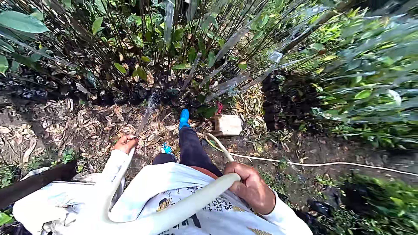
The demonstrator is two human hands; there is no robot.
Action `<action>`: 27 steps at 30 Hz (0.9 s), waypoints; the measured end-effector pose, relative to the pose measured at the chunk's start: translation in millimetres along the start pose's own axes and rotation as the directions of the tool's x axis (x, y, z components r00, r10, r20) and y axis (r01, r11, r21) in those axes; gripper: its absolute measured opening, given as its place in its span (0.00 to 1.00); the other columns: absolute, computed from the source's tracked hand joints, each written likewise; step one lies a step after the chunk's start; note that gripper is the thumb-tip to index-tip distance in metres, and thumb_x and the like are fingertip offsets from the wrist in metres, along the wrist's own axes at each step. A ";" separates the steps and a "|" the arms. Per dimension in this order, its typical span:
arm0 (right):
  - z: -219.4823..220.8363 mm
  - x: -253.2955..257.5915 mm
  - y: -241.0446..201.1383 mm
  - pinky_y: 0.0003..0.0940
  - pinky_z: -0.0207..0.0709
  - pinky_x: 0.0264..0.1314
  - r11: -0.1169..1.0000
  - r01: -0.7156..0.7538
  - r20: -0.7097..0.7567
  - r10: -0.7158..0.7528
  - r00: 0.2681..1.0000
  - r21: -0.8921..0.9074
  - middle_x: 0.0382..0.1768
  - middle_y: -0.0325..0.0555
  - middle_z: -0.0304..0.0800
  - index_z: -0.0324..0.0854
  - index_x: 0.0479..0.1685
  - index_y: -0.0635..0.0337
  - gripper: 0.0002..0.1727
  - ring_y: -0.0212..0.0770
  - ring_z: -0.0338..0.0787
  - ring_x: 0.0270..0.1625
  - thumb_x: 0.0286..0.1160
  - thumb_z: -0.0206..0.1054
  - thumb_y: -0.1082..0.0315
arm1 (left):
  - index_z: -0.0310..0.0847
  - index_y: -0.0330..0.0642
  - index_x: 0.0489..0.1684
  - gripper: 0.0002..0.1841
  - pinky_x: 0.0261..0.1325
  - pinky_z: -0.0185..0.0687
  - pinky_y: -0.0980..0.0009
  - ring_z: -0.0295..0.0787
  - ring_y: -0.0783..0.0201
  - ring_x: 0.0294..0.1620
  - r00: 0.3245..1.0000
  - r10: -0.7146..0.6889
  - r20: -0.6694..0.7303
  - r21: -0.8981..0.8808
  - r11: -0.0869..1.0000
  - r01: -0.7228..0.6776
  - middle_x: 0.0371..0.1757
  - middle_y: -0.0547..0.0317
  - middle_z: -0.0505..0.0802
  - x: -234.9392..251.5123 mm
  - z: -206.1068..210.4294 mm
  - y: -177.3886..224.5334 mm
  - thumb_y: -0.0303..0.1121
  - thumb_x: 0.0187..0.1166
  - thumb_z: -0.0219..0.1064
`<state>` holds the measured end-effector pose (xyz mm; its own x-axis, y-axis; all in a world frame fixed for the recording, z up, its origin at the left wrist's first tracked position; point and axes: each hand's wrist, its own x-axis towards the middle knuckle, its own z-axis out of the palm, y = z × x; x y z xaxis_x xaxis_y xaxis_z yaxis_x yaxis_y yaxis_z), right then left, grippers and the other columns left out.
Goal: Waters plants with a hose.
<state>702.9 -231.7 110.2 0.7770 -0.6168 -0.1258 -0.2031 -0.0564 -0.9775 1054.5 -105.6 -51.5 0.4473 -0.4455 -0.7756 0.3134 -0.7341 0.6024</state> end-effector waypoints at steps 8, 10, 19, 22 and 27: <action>12.8 6.9 -3.6 0.09 0.66 0.27 0.998 -0.015 0.027 0.014 1.000 0.054 0.21 0.20 0.77 0.82 0.30 0.49 0.26 0.10 0.73 0.25 0.77 0.65 0.35 | 0.73 0.31 0.62 0.12 0.20 0.76 0.79 0.78 0.73 0.16 0.999 -0.013 -0.039 -0.094 0.996 0.009 0.26 0.60 0.86 3.7 -13.1 3.3 0.25 0.86 0.60; 12.4 11.9 -4.1 0.09 0.67 0.28 1.000 -0.019 0.040 0.018 0.999 0.021 0.21 0.19 0.77 0.82 0.30 0.47 0.25 0.09 0.73 0.25 0.77 0.65 0.34 | 0.74 0.30 0.61 0.12 0.20 0.76 0.78 0.79 0.73 0.17 0.998 0.013 -0.056 -0.102 0.995 -0.018 0.27 0.59 0.86 7.6 -18.7 -1.0 0.26 0.85 0.62; 23.6 35.0 0.6 0.11 0.70 0.28 0.996 -0.068 0.100 0.073 0.992 -0.049 0.21 0.13 0.79 0.81 0.28 0.39 0.24 0.08 0.75 0.25 0.70 0.65 0.29 | 0.74 0.29 0.67 0.17 0.28 0.80 0.73 0.82 0.70 0.23 0.976 0.013 -0.218 -0.147 0.988 -0.046 0.34 0.54 0.88 -0.5 -52.2 -41.5 0.29 0.84 0.64; 28.4 37.0 -2.8 0.11 0.73 0.32 0.998 -0.055 0.164 0.060 0.985 -0.031 0.24 0.14 0.82 0.84 0.30 0.38 0.24 0.09 0.78 0.28 0.72 0.65 0.30 | 0.72 0.28 0.69 0.19 0.26 0.79 0.75 0.81 0.71 0.21 0.967 0.007 -0.255 -0.223 0.973 -0.066 0.34 0.53 0.88 -20.3 -60.1 -56.5 0.27 0.83 0.64; 36.7 32.8 -15.3 0.13 0.75 0.29 0.993 -0.102 0.217 0.114 0.970 -0.067 0.22 0.17 0.83 0.83 0.28 0.42 0.26 0.11 0.80 0.26 0.68 0.67 0.29 | 0.75 0.28 0.65 0.16 0.28 0.80 0.75 0.82 0.70 0.24 0.932 -0.032 -0.361 -0.315 0.945 -0.090 0.34 0.53 0.88 -45.0 -78.4 -75.3 0.25 0.82 0.65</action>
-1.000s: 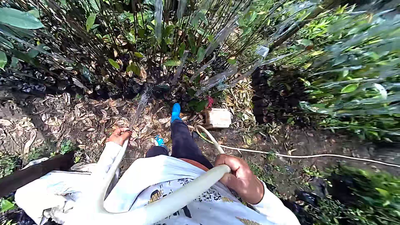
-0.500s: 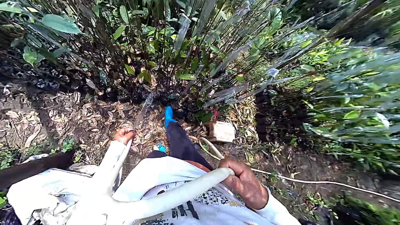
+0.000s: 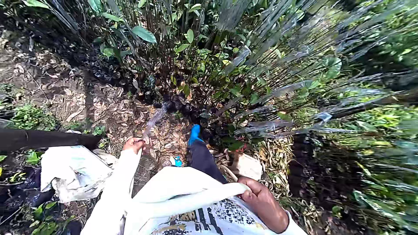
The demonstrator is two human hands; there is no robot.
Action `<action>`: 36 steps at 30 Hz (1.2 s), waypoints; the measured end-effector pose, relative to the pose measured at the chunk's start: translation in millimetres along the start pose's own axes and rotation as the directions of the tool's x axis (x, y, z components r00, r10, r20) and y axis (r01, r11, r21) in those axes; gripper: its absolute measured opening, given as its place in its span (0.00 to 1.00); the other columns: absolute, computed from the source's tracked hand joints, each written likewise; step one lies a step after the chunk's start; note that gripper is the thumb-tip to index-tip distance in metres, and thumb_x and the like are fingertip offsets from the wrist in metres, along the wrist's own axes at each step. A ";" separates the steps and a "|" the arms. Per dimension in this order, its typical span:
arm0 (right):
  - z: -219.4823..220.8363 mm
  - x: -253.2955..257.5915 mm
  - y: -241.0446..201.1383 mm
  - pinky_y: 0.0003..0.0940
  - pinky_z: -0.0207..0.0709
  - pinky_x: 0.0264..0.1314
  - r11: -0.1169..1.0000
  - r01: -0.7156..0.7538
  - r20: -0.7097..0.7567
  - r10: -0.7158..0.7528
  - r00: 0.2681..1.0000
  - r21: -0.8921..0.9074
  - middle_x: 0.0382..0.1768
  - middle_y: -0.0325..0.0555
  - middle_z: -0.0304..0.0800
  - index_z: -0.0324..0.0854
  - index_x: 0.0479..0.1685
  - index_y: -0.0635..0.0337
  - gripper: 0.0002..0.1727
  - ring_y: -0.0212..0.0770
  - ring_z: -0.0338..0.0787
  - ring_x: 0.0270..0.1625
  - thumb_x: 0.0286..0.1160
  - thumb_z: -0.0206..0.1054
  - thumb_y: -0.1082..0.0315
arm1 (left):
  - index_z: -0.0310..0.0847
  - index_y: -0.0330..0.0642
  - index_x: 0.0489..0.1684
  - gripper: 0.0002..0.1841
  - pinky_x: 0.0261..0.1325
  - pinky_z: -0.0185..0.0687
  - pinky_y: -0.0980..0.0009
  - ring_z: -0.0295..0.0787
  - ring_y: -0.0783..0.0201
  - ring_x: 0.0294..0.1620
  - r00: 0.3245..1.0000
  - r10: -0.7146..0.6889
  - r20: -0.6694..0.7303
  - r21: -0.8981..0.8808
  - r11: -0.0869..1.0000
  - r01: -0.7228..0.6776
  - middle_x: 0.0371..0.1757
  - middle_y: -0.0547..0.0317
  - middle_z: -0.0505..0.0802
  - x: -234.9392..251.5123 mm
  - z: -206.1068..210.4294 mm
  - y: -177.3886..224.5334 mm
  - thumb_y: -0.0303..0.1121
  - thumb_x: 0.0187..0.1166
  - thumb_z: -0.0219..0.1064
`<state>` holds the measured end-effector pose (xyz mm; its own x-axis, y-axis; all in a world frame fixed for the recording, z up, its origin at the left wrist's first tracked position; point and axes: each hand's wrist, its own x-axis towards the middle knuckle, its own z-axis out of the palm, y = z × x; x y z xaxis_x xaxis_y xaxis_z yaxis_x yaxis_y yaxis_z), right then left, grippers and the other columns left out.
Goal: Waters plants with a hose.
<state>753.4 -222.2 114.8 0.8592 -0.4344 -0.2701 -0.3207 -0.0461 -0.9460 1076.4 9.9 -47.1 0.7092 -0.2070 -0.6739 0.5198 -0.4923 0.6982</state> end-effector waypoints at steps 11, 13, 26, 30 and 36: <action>-4.0 -18.0 -9.1 0.14 0.77 0.34 0.998 -0.035 0.075 0.031 0.997 0.046 0.26 0.14 0.86 0.84 0.33 0.41 0.19 0.11 0.82 0.29 0.70 0.70 0.37 | 0.75 0.31 0.68 0.18 0.37 0.84 0.65 0.85 0.63 0.30 0.972 0.020 -0.235 0.027 1.000 -0.014 0.43 0.46 0.89 -26.7 -40.5 1.8 0.27 0.82 0.65; -4.2 -25.8 -13.6 0.14 0.79 0.36 0.997 -0.071 0.060 0.069 0.996 0.042 0.26 0.13 0.86 0.84 0.34 0.42 0.15 0.11 0.83 0.30 0.71 0.71 0.42 | 0.75 0.31 0.68 0.18 0.39 0.84 0.64 0.85 0.62 0.31 0.971 0.032 -0.237 0.054 0.998 -0.020 0.44 0.45 0.89 -37.5 -42.1 5.1 0.28 0.83 0.65; -17.8 -107.5 19.3 0.17 0.79 0.37 0.993 -0.007 0.052 0.001 0.999 0.119 0.26 0.13 0.85 0.84 0.35 0.41 0.15 0.12 0.82 0.30 0.72 0.70 0.41 | 0.76 0.31 0.68 0.19 0.50 0.84 0.57 0.87 0.56 0.39 0.960 0.141 -0.241 0.221 0.971 -0.087 0.50 0.39 0.90 -105.4 -46.5 -10.2 0.31 0.82 0.67; -14.4 -120.2 18.7 0.15 0.75 0.33 0.999 0.027 0.037 -0.028 0.999 0.024 0.23 0.15 0.82 0.83 0.32 0.49 0.25 0.10 0.79 0.27 0.70 0.69 0.35 | 0.76 0.31 0.68 0.19 0.48 0.85 0.58 0.88 0.57 0.39 0.948 0.132 -0.291 0.210 0.975 -0.071 0.50 0.40 0.90 -123.9 -55.3 -14.3 0.30 0.82 0.68; -5.6 -129.8 23.0 0.17 0.80 0.39 0.993 0.113 0.057 -0.114 0.992 0.017 0.27 0.18 0.87 0.85 0.34 0.51 0.26 0.12 0.83 0.32 0.74 0.66 0.35 | 0.77 0.32 0.68 0.20 0.50 0.84 0.54 0.89 0.54 0.40 0.952 0.136 -0.273 0.221 0.972 -0.075 0.50 0.40 0.91 -124.2 -67.7 -26.1 0.31 0.81 0.68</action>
<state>632.3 -172.0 129.1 0.9115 -0.3744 -0.1704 -0.2145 -0.0792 -0.9735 1007.0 105.8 34.7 0.8761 -0.0328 -0.4810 0.3469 -0.6500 0.6761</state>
